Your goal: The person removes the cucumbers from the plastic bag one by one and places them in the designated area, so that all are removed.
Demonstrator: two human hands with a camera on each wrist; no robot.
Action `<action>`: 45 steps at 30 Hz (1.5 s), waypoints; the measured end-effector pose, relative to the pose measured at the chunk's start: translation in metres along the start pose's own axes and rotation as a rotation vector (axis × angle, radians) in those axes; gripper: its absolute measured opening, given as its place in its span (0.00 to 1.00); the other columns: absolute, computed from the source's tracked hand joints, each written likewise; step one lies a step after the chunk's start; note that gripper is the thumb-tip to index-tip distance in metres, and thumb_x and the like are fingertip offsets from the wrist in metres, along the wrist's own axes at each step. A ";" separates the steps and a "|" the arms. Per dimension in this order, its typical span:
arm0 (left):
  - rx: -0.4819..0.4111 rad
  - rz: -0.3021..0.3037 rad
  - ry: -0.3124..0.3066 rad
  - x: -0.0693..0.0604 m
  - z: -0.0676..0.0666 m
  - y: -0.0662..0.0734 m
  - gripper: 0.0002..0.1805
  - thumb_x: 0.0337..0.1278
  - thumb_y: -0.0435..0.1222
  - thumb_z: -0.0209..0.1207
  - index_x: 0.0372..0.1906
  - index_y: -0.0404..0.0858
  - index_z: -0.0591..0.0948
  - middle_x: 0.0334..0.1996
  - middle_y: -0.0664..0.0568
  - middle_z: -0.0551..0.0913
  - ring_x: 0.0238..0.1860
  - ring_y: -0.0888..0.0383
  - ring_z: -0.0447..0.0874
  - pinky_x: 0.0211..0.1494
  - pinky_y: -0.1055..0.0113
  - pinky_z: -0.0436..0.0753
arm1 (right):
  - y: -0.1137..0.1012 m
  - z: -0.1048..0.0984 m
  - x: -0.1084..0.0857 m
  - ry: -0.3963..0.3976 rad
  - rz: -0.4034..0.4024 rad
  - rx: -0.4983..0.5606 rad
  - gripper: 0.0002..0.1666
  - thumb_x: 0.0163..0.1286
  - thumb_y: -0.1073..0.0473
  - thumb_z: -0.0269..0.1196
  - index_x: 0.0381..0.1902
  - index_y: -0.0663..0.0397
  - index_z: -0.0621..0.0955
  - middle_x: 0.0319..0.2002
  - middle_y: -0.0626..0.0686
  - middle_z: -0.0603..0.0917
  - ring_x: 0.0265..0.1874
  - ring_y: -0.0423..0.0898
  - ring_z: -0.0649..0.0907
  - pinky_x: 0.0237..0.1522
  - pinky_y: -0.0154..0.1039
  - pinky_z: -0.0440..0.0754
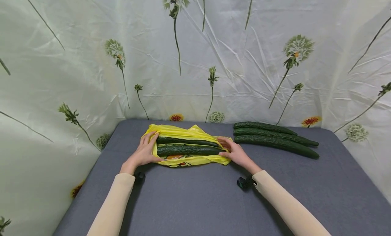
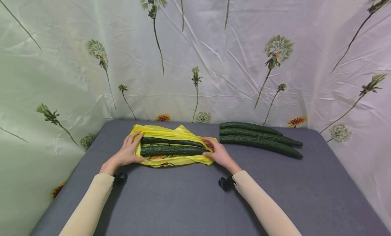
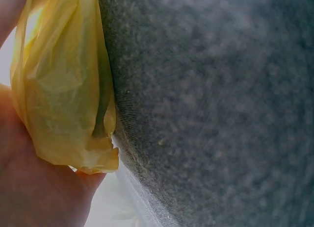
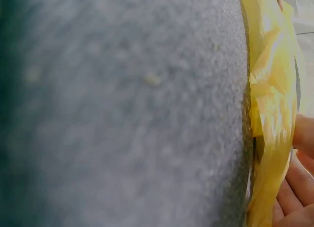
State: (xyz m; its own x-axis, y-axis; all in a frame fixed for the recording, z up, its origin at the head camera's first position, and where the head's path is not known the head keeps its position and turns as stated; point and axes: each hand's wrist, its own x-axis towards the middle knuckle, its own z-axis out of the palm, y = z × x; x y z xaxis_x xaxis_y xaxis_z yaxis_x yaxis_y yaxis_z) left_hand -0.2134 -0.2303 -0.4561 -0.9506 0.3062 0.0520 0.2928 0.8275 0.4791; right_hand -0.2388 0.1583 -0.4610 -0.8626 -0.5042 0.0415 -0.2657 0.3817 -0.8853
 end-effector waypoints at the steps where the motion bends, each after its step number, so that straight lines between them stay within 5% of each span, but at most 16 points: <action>1: -0.008 -0.001 0.000 -0.001 0.000 0.000 0.60 0.42 0.45 0.74 0.74 0.30 0.50 0.71 0.36 0.43 0.70 0.33 0.37 0.63 0.34 0.54 | 0.000 -0.001 -0.001 -0.005 0.004 -0.015 0.38 0.66 0.67 0.63 0.71 0.61 0.62 0.66 0.65 0.66 0.64 0.61 0.67 0.63 0.55 0.64; 14: -0.054 -0.023 -0.008 -0.003 0.000 0.001 0.60 0.43 0.45 0.73 0.75 0.32 0.48 0.72 0.38 0.42 0.71 0.35 0.34 0.63 0.34 0.55 | -0.001 -0.002 -0.006 -0.053 -0.008 -0.213 0.41 0.62 0.71 0.64 0.71 0.59 0.62 0.67 0.62 0.66 0.64 0.59 0.69 0.61 0.53 0.68; 24: -0.034 -0.047 -0.023 -0.003 0.001 0.001 0.60 0.43 0.45 0.74 0.75 0.33 0.48 0.72 0.38 0.42 0.71 0.34 0.35 0.62 0.34 0.57 | -0.011 0.005 -0.004 0.051 -0.033 -0.217 0.38 0.58 0.77 0.63 0.67 0.59 0.69 0.63 0.59 0.72 0.62 0.56 0.71 0.60 0.52 0.69; 31: -0.022 -0.048 -0.017 -0.002 0.002 0.000 0.60 0.42 0.45 0.74 0.75 0.33 0.49 0.72 0.38 0.42 0.70 0.34 0.36 0.62 0.34 0.57 | -0.028 0.018 0.004 0.097 -0.144 -0.244 0.32 0.62 0.73 0.64 0.64 0.59 0.72 0.62 0.58 0.74 0.62 0.57 0.71 0.58 0.55 0.70; 36: -0.017 -0.055 -0.018 -0.001 0.001 0.002 0.60 0.42 0.46 0.74 0.75 0.33 0.49 0.72 0.38 0.43 0.70 0.34 0.36 0.62 0.34 0.57 | -0.036 0.029 0.013 0.080 -0.206 -0.209 0.29 0.62 0.72 0.64 0.62 0.60 0.75 0.59 0.58 0.76 0.58 0.55 0.75 0.57 0.50 0.72; 45: -0.015 -0.046 -0.009 -0.002 0.001 0.002 0.60 0.42 0.45 0.74 0.75 0.33 0.49 0.71 0.36 0.44 0.70 0.34 0.38 0.61 0.34 0.58 | -0.041 0.049 0.027 0.017 -0.201 -0.152 0.25 0.65 0.70 0.62 0.60 0.60 0.76 0.58 0.57 0.77 0.58 0.53 0.75 0.58 0.47 0.71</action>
State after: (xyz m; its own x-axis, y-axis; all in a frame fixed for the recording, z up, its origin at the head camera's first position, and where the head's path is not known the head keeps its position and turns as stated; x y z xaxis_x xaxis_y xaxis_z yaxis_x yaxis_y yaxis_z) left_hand -0.2113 -0.2290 -0.4562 -0.9621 0.2720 0.0214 0.2467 0.8337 0.4941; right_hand -0.2300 0.0914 -0.4458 -0.7928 -0.5691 0.2183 -0.4929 0.3878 -0.7789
